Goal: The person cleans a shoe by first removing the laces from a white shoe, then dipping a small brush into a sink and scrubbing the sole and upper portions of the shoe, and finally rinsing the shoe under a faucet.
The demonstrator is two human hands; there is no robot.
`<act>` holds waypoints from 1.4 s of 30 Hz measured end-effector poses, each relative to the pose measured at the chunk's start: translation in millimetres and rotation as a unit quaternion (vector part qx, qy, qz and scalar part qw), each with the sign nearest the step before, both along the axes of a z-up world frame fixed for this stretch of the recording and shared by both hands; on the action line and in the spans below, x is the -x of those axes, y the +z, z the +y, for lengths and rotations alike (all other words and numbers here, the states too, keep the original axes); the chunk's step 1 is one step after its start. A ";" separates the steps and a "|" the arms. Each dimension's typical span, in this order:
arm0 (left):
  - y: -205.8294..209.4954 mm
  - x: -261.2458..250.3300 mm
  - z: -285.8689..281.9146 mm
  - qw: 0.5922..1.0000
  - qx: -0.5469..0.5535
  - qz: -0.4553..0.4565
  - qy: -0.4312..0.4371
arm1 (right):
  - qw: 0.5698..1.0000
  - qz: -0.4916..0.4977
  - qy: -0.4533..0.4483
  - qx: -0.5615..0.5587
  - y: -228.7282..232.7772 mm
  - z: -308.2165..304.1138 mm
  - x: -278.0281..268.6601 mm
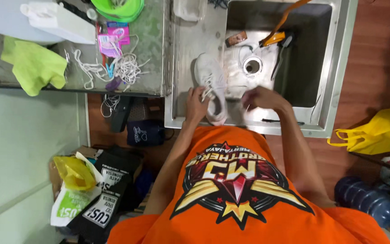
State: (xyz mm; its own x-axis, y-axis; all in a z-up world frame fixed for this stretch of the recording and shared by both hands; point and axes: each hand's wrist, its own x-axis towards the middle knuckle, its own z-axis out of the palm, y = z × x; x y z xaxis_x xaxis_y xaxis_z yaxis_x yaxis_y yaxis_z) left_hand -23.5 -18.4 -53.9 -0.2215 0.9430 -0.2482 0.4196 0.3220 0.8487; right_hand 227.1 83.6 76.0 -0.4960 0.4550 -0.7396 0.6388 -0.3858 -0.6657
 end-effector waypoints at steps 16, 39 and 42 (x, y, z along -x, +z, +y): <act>-7.3 9.1 60.5 0.991 0.118 -0.041 -0.038 | 0.950 -0.073 0.069 -0.297 -84.3 -14.2 77.4; 56.1 139.0 59.4 0.599 0.260 -0.757 0.016 | 0.923 -0.264 0.094 -0.263 -64.1 2.6 54.2; 40.3 167.4 54.1 0.585 0.295 -0.755 0.031 | 0.933 -0.255 0.071 -0.245 -82.3 2.7 44.9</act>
